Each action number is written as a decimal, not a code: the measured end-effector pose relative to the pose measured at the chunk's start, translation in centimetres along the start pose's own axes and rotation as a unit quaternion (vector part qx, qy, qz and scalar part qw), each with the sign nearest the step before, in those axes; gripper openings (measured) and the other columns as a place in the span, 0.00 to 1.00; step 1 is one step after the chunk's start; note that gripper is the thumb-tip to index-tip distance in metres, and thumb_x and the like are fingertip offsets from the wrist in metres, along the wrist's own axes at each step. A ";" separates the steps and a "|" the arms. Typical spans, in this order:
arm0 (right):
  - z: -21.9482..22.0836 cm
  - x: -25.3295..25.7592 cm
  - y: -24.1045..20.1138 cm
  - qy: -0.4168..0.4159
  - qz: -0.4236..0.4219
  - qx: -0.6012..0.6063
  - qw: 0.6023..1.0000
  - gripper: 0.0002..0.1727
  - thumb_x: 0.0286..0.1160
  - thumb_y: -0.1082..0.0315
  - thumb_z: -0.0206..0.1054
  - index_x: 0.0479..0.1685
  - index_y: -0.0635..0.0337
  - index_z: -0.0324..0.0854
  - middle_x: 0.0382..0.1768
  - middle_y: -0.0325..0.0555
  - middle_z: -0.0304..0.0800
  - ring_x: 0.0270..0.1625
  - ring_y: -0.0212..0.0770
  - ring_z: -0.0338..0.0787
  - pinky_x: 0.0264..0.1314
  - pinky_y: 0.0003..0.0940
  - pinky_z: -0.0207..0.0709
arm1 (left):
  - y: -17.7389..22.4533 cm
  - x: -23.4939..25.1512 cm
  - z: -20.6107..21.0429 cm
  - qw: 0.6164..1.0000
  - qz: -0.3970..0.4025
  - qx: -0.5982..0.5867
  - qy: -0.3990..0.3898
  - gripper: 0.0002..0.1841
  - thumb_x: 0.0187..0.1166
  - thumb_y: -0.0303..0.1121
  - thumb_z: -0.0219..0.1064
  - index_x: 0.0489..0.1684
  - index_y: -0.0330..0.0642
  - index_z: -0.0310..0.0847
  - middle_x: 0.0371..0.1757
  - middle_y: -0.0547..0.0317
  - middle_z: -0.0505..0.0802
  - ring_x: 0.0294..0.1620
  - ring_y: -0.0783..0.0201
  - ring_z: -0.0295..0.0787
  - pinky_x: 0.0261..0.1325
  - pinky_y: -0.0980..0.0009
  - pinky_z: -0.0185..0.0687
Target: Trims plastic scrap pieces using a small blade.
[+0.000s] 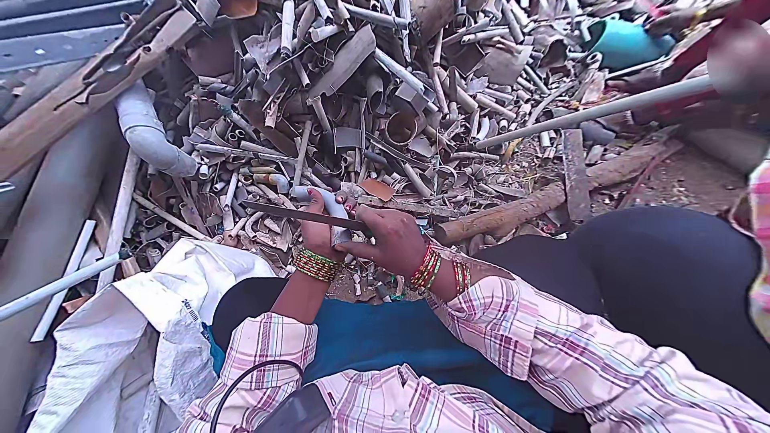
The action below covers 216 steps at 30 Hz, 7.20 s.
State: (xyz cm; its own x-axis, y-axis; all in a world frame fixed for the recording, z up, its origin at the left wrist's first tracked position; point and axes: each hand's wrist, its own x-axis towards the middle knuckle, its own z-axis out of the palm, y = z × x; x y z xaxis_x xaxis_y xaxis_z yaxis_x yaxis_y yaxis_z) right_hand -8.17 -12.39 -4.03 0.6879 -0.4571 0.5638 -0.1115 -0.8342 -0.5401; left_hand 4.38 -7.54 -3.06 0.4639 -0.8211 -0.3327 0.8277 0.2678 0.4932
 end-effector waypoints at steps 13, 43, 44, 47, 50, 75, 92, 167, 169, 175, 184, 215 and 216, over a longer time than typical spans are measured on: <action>0.1 0.1 0.0 0.046 -0.009 -0.018 0.999 0.26 0.64 0.46 0.76 0.25 0.64 0.81 0.19 0.48 0.83 0.22 0.46 0.85 0.23 0.41 0.72 | 0.1 0.5 0.3 0.999 0.020 -0.006 -0.040 0.31 0.92 0.58 0.25 0.37 0.52 0.71 0.22 0.68 0.82 0.21 0.71 0.82 0.26 0.77 0.81; -0.2 -0.2 0.2 0.008 -0.040 0.018 0.999 0.26 0.67 0.44 0.73 0.25 0.63 0.84 0.19 0.46 0.84 0.19 0.42 0.82 0.20 0.37 0.70 | 0.8 -0.1 -0.7 0.993 -0.009 0.019 -0.117 0.37 0.88 0.66 0.24 0.32 0.53 0.75 0.22 0.68 0.81 0.25 0.70 0.82 0.33 0.75 0.81; 0.0 -0.3 0.1 0.014 -0.041 0.019 0.999 0.26 0.69 0.46 0.72 0.24 0.63 0.84 0.18 0.46 0.82 0.18 0.42 0.81 0.20 0.36 0.70 | 0.9 0.0 -0.7 0.995 0.000 0.019 -0.100 0.36 0.88 0.65 0.23 0.33 0.53 0.74 0.21 0.69 0.80 0.23 0.70 0.80 0.31 0.74 0.79; 0.3 -0.5 -0.3 0.019 -0.060 0.004 0.998 0.23 0.72 0.49 0.72 0.22 0.61 0.84 0.18 0.46 0.85 0.20 0.42 0.86 0.21 0.37 0.73 | 0.9 0.2 -0.6 0.997 0.005 0.027 -0.066 0.35 0.88 0.65 0.22 0.33 0.54 0.72 0.19 0.69 0.78 0.21 0.70 0.78 0.27 0.75 0.75; -0.1 -0.3 -0.3 0.026 -0.085 -0.025 0.996 0.22 0.73 0.50 0.71 0.20 0.59 0.84 0.17 0.44 0.85 0.21 0.43 0.86 0.21 0.37 0.72 | 0.6 0.2 0.2 0.999 0.016 0.004 -0.030 0.35 0.89 0.65 0.24 0.32 0.51 0.72 0.17 0.69 0.78 0.18 0.71 0.77 0.24 0.76 0.75; -0.1 -0.1 0.1 0.041 -0.065 -0.041 0.996 0.26 0.64 0.43 0.75 0.24 0.61 0.85 0.22 0.47 0.87 0.23 0.45 0.87 0.24 0.40 0.74 | 0.4 0.0 -0.1 0.995 0.002 -0.044 -0.093 0.37 0.87 0.67 0.23 0.30 0.52 0.73 0.18 0.69 0.80 0.19 0.70 0.80 0.26 0.76 0.78; -0.5 0.0 0.4 0.030 -0.092 -0.065 0.993 0.26 0.64 0.42 0.74 0.24 0.60 0.85 0.23 0.47 0.88 0.26 0.46 0.89 0.27 0.41 0.76 | 0.4 -0.4 0.6 0.998 0.005 -0.001 -0.059 0.35 0.89 0.64 0.23 0.30 0.53 0.72 0.16 0.69 0.79 0.17 0.72 0.79 0.24 0.78 0.77; 0.0 -0.6 0.6 0.042 -0.035 -0.086 0.995 0.31 0.59 0.39 0.74 0.20 0.62 0.81 0.15 0.45 0.79 0.17 0.43 0.78 0.19 0.38 0.65 | 0.1 -0.6 1.1 0.998 -0.012 0.018 0.057 0.32 0.92 0.61 0.30 0.30 0.49 0.69 0.17 0.65 0.78 0.15 0.70 0.77 0.20 0.76 0.76; 0.1 -0.7 0.8 0.033 -0.056 -0.081 0.995 0.30 0.67 0.40 0.71 0.16 0.60 0.78 0.11 0.43 0.75 0.14 0.41 0.76 0.17 0.36 0.63 | 0.1 -0.2 1.0 0.996 -0.012 0.021 0.083 0.31 0.91 0.62 0.31 0.31 0.49 0.68 0.16 0.64 0.77 0.13 0.69 0.76 0.18 0.75 0.74; -0.7 0.1 0.1 0.018 -0.097 -0.059 0.993 0.25 0.71 0.46 0.73 0.21 0.61 0.84 0.16 0.46 0.85 0.19 0.44 0.86 0.20 0.40 0.73 | 0.2 -0.5 1.0 0.993 0.038 0.078 0.075 0.32 0.93 0.58 0.23 0.31 0.49 0.67 0.14 0.66 0.76 0.13 0.70 0.76 0.18 0.76 0.75; -0.8 0.3 -0.5 -0.043 -0.034 -0.015 0.998 0.25 0.66 0.54 0.80 0.52 0.67 0.92 0.45 0.54 0.97 0.43 0.52 0.96 0.47 0.49 0.85 | 1.6 2.5 -5.1 0.992 -0.010 0.055 -0.116 0.44 0.89 0.60 0.16 0.29 0.49 0.82 0.25 0.64 0.92 0.29 0.70 0.92 0.35 0.74 0.89; -2.8 1.5 -1.3 -0.342 0.115 0.021 0.932 0.23 0.86 0.52 0.63 0.69 0.58 0.87 0.48 0.57 0.95 0.54 0.57 0.93 0.58 0.56 0.79 | -0.3 2.9 -0.3 0.947 0.149 0.240 0.155 0.20 0.97 0.37 0.33 0.42 0.35 0.66 0.22 0.57 0.81 0.17 0.68 0.81 0.20 0.73 0.81; -4.3 2.0 -2.6 -0.371 0.135 0.020 0.919 0.24 0.87 0.53 0.62 0.71 0.60 0.85 0.52 0.59 0.94 0.59 0.58 0.91 0.64 0.54 0.77 | -0.3 2.8 0.1 0.942 0.163 0.244 0.162 0.20 0.97 0.36 0.32 0.44 0.35 0.66 0.22 0.58 0.81 0.16 0.69 0.81 0.20 0.74 0.80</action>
